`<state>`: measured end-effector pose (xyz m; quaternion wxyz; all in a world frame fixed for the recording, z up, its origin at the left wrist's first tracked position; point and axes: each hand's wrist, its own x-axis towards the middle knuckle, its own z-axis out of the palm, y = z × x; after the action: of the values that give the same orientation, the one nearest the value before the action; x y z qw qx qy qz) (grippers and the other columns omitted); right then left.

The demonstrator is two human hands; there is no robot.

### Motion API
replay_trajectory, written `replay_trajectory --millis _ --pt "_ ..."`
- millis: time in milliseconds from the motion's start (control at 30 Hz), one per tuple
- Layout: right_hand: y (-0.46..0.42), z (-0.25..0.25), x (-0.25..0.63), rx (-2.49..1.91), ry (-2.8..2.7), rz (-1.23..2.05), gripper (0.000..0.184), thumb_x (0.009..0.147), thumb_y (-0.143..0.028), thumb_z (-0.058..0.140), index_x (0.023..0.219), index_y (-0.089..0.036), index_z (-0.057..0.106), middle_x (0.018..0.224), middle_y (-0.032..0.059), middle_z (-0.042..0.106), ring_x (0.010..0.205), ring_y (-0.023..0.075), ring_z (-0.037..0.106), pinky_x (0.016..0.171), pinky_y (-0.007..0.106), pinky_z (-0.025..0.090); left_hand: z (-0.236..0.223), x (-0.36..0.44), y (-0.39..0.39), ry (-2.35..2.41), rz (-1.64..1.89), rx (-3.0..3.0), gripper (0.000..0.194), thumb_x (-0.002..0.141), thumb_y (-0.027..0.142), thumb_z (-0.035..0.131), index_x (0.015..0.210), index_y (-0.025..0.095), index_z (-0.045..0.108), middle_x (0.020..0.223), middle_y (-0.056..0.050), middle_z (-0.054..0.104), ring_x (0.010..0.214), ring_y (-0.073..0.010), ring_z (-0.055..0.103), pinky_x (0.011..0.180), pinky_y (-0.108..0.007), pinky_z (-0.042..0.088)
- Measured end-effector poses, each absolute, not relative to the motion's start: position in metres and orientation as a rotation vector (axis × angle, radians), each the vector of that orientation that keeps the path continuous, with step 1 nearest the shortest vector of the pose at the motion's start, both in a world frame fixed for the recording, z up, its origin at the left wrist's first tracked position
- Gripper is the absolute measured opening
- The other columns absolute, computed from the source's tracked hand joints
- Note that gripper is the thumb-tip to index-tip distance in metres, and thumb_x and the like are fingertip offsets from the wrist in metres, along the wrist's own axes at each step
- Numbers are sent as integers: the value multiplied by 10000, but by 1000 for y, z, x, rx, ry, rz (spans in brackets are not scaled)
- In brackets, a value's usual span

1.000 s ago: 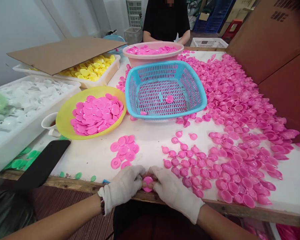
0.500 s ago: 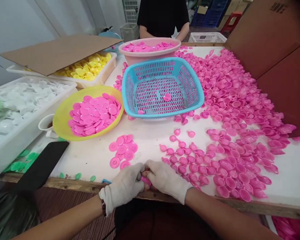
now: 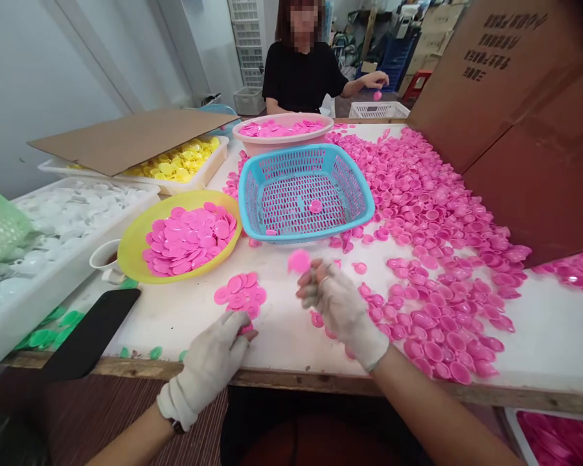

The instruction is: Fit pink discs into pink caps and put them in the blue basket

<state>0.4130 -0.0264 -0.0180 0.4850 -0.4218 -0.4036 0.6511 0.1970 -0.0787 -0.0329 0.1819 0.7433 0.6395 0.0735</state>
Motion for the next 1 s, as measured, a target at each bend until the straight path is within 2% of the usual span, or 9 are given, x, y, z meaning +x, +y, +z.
replay_trajectory --millis 67,167,300,400,567,667,767,867,1000 --pt "-18 -10 419 -961 -879 1520 217 872 -416 428 994 -238 406 805 -20 581 626 116 606 527 229 455 -32 190 -74 1885 74 2137 136 845 238 415 913 192 522 939 -64 564 811 -201 575 727 -319 429" --pt "-23 -11 426 -1175 -1333 1399 135 882 -337 433 913 -212 475 714 -20 563 560 109 557 503 222 409 -37 185 -72 1916 41 2106 116 817 217 444 899 187 518 951 -65 548 802 -192 576 714 -307 434" --pt "-46 -25 434 -1610 -2262 663 133 838 -106 461 824 -172 576 801 56 607 741 171 557 646 282 397 -46 187 -77 1853 304 1972 47 793 243 481 797 196 484 838 -23 555 764 -175 555 718 -304 423" --pt "-57 -32 435 -1771 -2561 320 192 789 -31 485 831 -161 619 866 94 624 832 232 554 701 338 382 -45 195 -79 1745 481 1700 151 782 321 513 725 200 442 641 27 500 622 -149 513 609 -276 407" --pt "-64 -33 424 -1638 -2445 641 158 830 -103 492 798 -177 629 843 67 644 856 220 558 750 342 394 -37 222 -75 1386 605 1149 148 777 312 526 776 190 442 638 38 535 581 -127 562 546 -245 444" --pt "-64 -24 422 -1527 -1939 1194 228 899 -205 384 820 -171 594 763 31 638 666 131 558 643 264 425 -32 238 -75 1369 664 1441 44 786 212 496 765 179 516 689 11 580 659 -130 578 618 -259 463" --pt "-64 -19 426 -1379 -1506 1728 237 884 -291 380 808 -164 564 638 -14 580 468 72 476 464 195 369 -28 250 -76 1244 802 1900 150 787 120 437 747 182 568 824 -22 616 773 -133 567 707 -266 455" --pt "-64 -30 430 -1413 -1315 1782 157 811 -260 470 918 -172 542 605 -40 542 453 67 482 417 166 341 -27 257 -73 1265 797 1933 152 816 153 422 815 185 570 906 -46 618 825 -147 574 744 -286 463" --pt "-67 -55 430 -1610 -1445 1595 198 812 -236 439 991 -198 515 544 -48 533 398 86 488 376 171 358 -36 264 -65 1351 436 1420 154 836 293 444 909 182 521 624 8 586 563 -137 573 531 -254 469"
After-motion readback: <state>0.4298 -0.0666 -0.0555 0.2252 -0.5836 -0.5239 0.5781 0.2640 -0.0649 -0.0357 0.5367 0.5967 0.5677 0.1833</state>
